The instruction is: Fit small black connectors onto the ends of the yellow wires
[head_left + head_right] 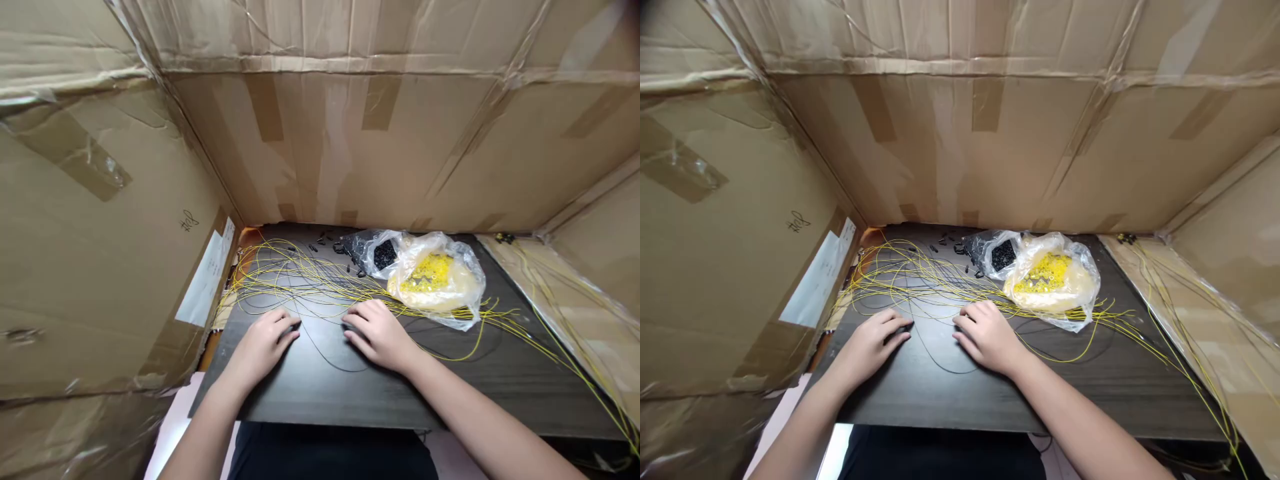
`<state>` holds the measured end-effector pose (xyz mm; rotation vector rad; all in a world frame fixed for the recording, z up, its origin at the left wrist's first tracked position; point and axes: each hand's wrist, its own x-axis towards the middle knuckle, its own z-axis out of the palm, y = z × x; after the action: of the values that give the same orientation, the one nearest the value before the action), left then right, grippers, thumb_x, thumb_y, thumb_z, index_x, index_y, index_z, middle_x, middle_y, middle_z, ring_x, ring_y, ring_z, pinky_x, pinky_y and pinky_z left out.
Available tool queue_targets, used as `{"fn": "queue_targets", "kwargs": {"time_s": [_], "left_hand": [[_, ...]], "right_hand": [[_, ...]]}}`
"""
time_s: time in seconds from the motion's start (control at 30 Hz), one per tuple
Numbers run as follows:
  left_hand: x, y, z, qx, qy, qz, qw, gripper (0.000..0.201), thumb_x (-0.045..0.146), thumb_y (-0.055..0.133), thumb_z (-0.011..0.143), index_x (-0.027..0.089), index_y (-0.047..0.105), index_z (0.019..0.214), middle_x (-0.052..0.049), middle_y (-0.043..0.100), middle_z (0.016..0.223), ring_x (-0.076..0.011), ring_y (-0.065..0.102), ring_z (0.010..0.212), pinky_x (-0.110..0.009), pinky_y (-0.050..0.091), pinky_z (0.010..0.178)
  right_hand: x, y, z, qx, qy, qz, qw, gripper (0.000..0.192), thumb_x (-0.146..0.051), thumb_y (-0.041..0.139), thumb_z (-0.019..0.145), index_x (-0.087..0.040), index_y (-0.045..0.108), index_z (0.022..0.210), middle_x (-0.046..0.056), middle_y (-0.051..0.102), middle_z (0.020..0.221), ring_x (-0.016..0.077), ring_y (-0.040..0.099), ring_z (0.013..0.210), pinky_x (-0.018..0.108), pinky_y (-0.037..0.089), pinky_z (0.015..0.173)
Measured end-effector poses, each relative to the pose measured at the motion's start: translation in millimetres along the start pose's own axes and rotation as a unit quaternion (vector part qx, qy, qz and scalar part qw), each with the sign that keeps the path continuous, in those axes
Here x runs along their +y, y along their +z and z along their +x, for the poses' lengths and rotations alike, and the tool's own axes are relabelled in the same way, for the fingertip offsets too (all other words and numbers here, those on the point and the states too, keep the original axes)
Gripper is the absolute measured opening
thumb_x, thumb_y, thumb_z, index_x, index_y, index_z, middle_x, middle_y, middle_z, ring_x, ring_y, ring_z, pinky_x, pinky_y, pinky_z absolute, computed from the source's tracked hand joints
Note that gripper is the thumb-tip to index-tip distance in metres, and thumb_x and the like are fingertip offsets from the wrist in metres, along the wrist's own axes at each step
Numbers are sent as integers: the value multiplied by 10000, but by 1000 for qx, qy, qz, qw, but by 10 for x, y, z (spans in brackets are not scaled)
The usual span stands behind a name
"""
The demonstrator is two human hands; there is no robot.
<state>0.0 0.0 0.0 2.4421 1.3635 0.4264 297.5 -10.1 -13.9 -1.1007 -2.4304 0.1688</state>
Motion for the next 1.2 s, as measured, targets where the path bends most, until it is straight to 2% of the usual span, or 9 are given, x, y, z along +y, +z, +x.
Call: {"fn": "queue_targets", "kwargs": {"time_s": [0.13, 0.23, 0.33, 0.43, 0.7, 0.8, 0.93, 1.07, 1.2], "left_hand": [[-66, 23, 34, 8, 14, -16, 1000, 226, 299, 453, 1001, 221, 661, 963, -32, 624, 929, -165, 598, 876, -296, 475, 802], [-101, 41, 22, 19, 11, -22, 1000, 234, 288, 450, 1002, 209, 651, 912, -28, 622, 903, -158, 593, 845, -290, 475, 782], [-122, 68, -12, 39, 15, -11, 999, 222, 283, 449, 1002, 218, 658, 967, -37, 631, 922, -169, 593, 866, -302, 478, 790], [-137, 96, -32, 61, 26, 0, 998, 216, 281, 462, 997, 228, 662, 1055, -48, 647, 962, -184, 592, 911, -316, 478, 813], [-125, 107, -7, 83, 45, -30, 995, 195, 314, 531, 973, 217, 689, 913, -32, 665, 892, -163, 604, 863, -294, 460, 808], [-116, 100, -14, 82, 37, -47, 995, 199, 326, 557, 960, 206, 674, 851, -23, 662, 865, -156, 603, 845, -289, 452, 805], [-95, 75, -24, 78, 29, -83, 993, 195, 334, 584, 944, 201, 659, 822, -15, 663, 855, -150, 604, 838, -278, 447, 798], [-68, 50, -27, 79, 9, -104, 991, 214, 343, 595, 936, 195, 654, 793, -14, 648, 844, -150, 590, 825, -280, 439, 779], [-59, 55, -24, 76, -10, -118, 990, 223, 349, 597, 931, 193, 653, 782, -16, 621, 859, -156, 571, 834, -288, 429, 780]], "right_hand": [[-70, -4, 26, -45, -33, 10, 998, 492, -601, 549, 903, -185, 635, 1151, 126, 621, 1095, 249, 521, 960, 424, 407, 868], [-112, 15, 49, -59, -54, 5, 997, 689, -735, 570, 811, -207, 609, 1252, 156, 577, 1262, 302, 505, 1103, 486, 378, 973], [-110, 14, 56, -67, -60, -1, 996, 814, -779, 604, 747, -241, 554, 1356, 167, 457, 1455, 353, 413, 1300, 551, 297, 1088], [-75, -29, 38, -79, -71, -8, 994, 904, -775, 660, 692, -250, 510, 1412, 172, 370, 1534, 379, 350, 1382, 595, 241, 1133], [-57, -109, -70, -97, -123, -1, 988, 966, -804, 646, 673, -240, 486, 1441, 173, 312, 1571, 391, 309, 1419, 614, 194, 1155], [-87, -137, -45, -59, -99, -8, 993, 761, -700, 602, 810, -238, 519, 1409, 160, 377, 1530, 348, 368, 1367, 562, 265, 1133], [-64, -219, 347, -8, -52, -52, 997, 367, -370, 456, 998, -224, 609, 1298, 127, 595, 1269, 256, 520, 1133, 427, 407, 968], [63, -137, 1127, -33, -36, -86, 995, 331, -308, 396, 1029, -263, 665, 1217, 70, 646, 1083, 200, 569, 962, 342, 418, 851], [181, 220, 1780, -86, -12, -96, 992, 294, -261, 515, 979, -288, 676, 1223, 57, 644, 1099, 188, 590, 983, 285, 417, 816]]}}
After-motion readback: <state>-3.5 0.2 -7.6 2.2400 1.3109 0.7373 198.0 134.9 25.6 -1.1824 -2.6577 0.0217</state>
